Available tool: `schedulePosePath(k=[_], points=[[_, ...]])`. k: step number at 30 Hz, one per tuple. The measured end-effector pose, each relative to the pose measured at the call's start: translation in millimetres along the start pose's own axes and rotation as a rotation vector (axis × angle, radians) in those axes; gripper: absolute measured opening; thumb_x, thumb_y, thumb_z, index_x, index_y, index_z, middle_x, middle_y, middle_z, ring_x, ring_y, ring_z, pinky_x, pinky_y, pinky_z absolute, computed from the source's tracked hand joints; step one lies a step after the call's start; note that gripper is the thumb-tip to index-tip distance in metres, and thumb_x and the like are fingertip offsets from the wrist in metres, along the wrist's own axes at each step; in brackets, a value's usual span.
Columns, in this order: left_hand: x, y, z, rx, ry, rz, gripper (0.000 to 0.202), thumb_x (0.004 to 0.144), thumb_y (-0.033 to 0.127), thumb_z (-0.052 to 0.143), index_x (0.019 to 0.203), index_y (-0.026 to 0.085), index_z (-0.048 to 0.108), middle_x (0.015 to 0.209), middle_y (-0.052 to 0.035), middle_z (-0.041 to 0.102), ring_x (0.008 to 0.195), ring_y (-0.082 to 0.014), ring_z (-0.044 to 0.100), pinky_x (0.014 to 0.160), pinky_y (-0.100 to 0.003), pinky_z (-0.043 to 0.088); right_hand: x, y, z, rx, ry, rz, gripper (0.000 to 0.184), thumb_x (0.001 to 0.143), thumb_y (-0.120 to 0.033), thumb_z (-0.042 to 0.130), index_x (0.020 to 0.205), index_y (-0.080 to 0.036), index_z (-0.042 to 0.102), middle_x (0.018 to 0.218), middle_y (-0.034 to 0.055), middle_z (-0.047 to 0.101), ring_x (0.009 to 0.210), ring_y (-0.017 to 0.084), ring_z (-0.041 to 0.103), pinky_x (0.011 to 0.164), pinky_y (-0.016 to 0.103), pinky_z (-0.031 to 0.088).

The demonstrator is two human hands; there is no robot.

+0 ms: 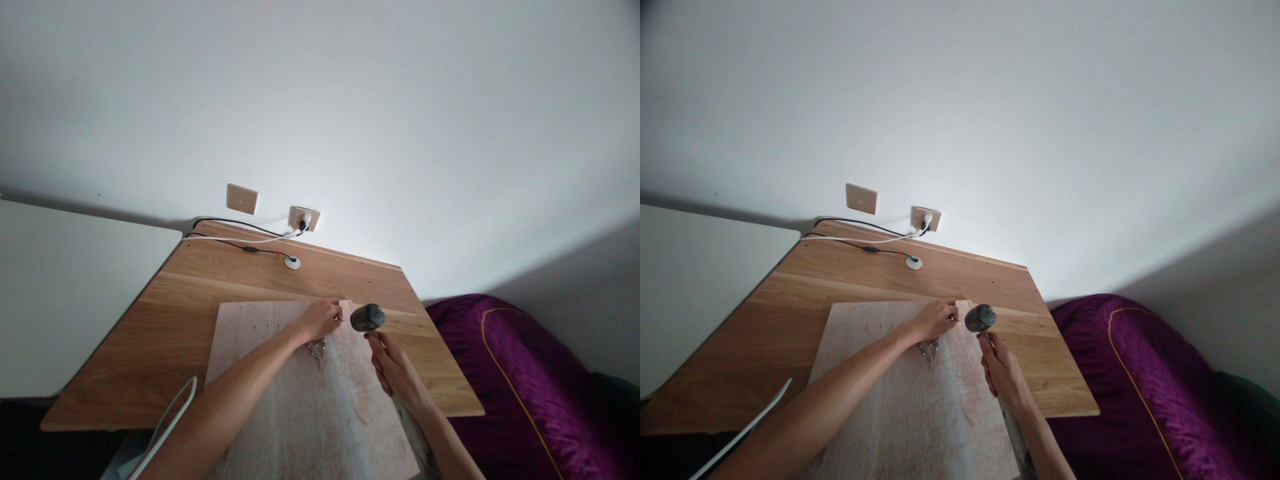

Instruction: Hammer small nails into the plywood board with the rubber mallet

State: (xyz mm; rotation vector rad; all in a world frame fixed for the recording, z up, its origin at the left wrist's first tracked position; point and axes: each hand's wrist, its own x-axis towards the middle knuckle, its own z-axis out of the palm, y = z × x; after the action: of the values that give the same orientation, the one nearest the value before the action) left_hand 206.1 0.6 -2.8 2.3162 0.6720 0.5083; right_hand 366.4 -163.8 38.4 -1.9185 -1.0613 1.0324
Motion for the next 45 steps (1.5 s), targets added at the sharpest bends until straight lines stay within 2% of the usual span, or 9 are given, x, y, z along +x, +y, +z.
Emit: schedulePosePath(k=[11, 14, 18, 21, 29, 34, 38, 42, 45], points=[[1.9, -4.6, 4.8, -0.039, 0.006, 0.0, 0.01, 0.093, 0.024, 0.07, 0.086, 0.018, 0.074, 0.1, -0.0064, 0.074, 0.092, -0.0213, 0.07, 0.085, -0.03, 0.049, 0.7, -31.9, -1.0, 0.009, 0.047, -0.04, 0.054, 0.086, -0.07, 0.056, 0.112, -0.023, 0.055, 0.058, -0.0133, 0.041, 0.032, 0.005, 0.033, 0.029, 0.017, 0.026], [0.5, -5.6, 6.3, -0.016, 0.011, 0.025, 0.01, 0.092, 0.027, 0.073, 0.093, 0.017, 0.074, 0.107, -0.0079, 0.073, 0.097, -0.0228, 0.07, 0.089, -0.032, 0.051, 1.3, -40.4, -1.2, 0.01, 0.056, -0.061, 0.052, 0.086, -0.07, 0.056, 0.109, -0.023, 0.056, 0.06, -0.0123, 0.042, 0.033, 0.005, 0.034, 0.03, 0.017, 0.027], [-1.7, -6.9, 8.8, -0.004, 0.046, 0.034, 0.058, 0.08, 0.04, 0.087, 0.128, 0.017, 0.063, 0.128, -0.0141, 0.065, 0.113, -0.0304, 0.067, 0.097, -0.038, 0.052, 1.3, -43.9, 1.2, 0.0, 0.062, -0.077, 0.053, 0.087, -0.07, 0.056, 0.11, -0.023, 0.056, 0.059, -0.0122, 0.042, 0.033, 0.005, 0.034, 0.029, 0.017, 0.027], [-1.9, -8.2, 10.6, -0.03, 0.054, 0.009, 0.073, 0.078, 0.041, 0.087, 0.139, 0.019, 0.053, 0.136, -0.016, 0.06, 0.119, -0.033, 0.066, 0.1, -0.041, 0.052, -0.5, -41.8, 3.9, 0.019, 0.031, -0.105, 0.053, 0.09, -0.07, 0.054, 0.113, -0.022, 0.055, 0.058, -0.0129, 0.04, 0.033, 0.005, 0.032, 0.029, 0.017, 0.027], [-0.3, -9.9, 12.6, -0.06, 0.043, -0.01, 0.075, 0.078, 0.037, 0.086, 0.141, 0.017, 0.051, 0.138, -0.0174, 0.057, 0.124, -0.036, 0.064, 0.104, -0.044, 0.051, 4.0, -30.7, 12.0, 0.014, 0.03, -0.103, 0.054, 0.091, -0.072, 0.05, 0.114, -0.023, 0.053, 0.056, -0.0141, 0.037, 0.032, 0.005, 0.031, 0.03, 0.017, 0.025], [-1.1, -8.4, 11.1, -0.093, 0.062, 0.024, 0.067, 0.079, 0.027, 0.083, 0.138, 0.022, 0.053, 0.137, -0.0112, 0.058, 0.128, -0.0292, 0.061, 0.108, -0.038, 0.05, 12.1, -12.9, 21.8, -0.148, 0.011, -0.018, 0.051, 0.086, -0.073, 0.049, 0.101, -0.024, 0.054, 0.055, -0.0131, 0.043, 0.03, 0.005, 0.034, 0.029, 0.017, 0.024], [-2.0, -6.3, 7.9, -0.097, 0.043, 0.014, 0.062, 0.077, 0.027, 0.085, 0.131, 0.023, 0.057, 0.134, -0.0098, 0.059, 0.124, -0.0283, 0.063, 0.104, -0.036, 0.051, 10.8, -5.8, 21.4, -0.119, 0.037, -0.019, 0.053, 0.087, -0.074, 0.048, 0.106, -0.024, 0.054, 0.056, -0.0124, 0.046, 0.03, 0.005, 0.036, 0.029, 0.016, 0.025], [-2.5, -5.7, 6.3, -0.054, 0.003, -0.043, 0.041, 0.081, 0.034, 0.084, 0.115, 0.02, 0.065, 0.129, -0.0103, 0.061, 0.114, -0.0301, 0.067, 0.1, -0.039, 0.052, 8.9, -8.3, 13.5, -0.058, 0.033, -0.022, 0.052, 0.089, -0.072, 0.05, 0.11, -0.025, 0.053, 0.057, -0.0122, 0.046, 0.031, 0.006, 0.036, 0.029, 0.017, 0.026], [-2.0, -7.0, 7.5, -0.031, 0.019, -0.028, 0.02, 0.088, 0.029, 0.077, 0.103, 0.019, 0.069, 0.124, -0.0096, 0.065, 0.112, -0.0288, 0.068, 0.098, -0.036, 0.052, 9.4, -9.1, 10.8, -0.048, 0.035, -0.02, 0.052, 0.088, -0.071, 0.051, 0.111, -0.024, 0.053, 0.056, -0.0124, 0.046, 0.031, 0.006, 0.035, 0.028, 0.017, 0.026]])
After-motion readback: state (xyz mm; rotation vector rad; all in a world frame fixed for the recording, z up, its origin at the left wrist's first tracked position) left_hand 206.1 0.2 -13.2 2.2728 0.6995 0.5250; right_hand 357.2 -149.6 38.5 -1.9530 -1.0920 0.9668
